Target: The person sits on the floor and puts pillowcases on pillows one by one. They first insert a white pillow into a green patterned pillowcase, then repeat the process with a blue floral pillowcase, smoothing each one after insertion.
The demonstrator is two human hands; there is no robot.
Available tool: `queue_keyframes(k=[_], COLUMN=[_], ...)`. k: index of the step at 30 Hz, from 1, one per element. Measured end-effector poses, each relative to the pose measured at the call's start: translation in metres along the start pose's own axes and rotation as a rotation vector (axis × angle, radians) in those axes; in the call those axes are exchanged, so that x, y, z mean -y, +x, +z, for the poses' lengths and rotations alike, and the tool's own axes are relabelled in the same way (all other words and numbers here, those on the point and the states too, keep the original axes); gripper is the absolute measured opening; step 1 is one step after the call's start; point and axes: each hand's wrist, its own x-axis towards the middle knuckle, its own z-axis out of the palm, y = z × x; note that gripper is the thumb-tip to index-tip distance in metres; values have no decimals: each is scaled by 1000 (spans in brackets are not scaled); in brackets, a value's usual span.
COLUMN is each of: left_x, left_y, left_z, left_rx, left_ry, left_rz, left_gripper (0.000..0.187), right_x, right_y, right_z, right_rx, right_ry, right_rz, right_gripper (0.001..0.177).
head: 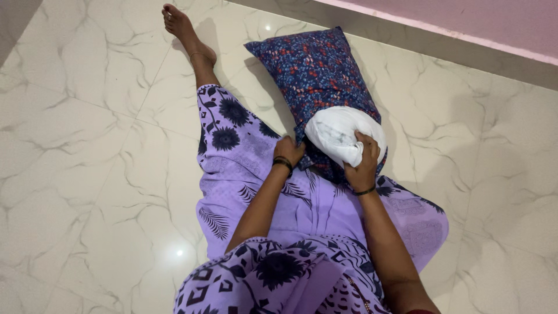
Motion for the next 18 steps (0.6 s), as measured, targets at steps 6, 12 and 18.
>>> queue_keyframes(k=[6,12,18], left_x=[26,23,2], left_y=[-20,-85,-157], left_z=[4,-19,-19], left_rx=[-24,86,547], left_ry=[-98,40,233], left_rz=[482,955,1289], left_gripper=[33,35,35], right_x=[18,11,-22], right_y=[5,7,9], right_z=[13,35,102], right_rx=[157,517,606], right_ry=[-161,-363,-331], right_rz=[-154,-324,-234], right_gripper=[85,78,57])
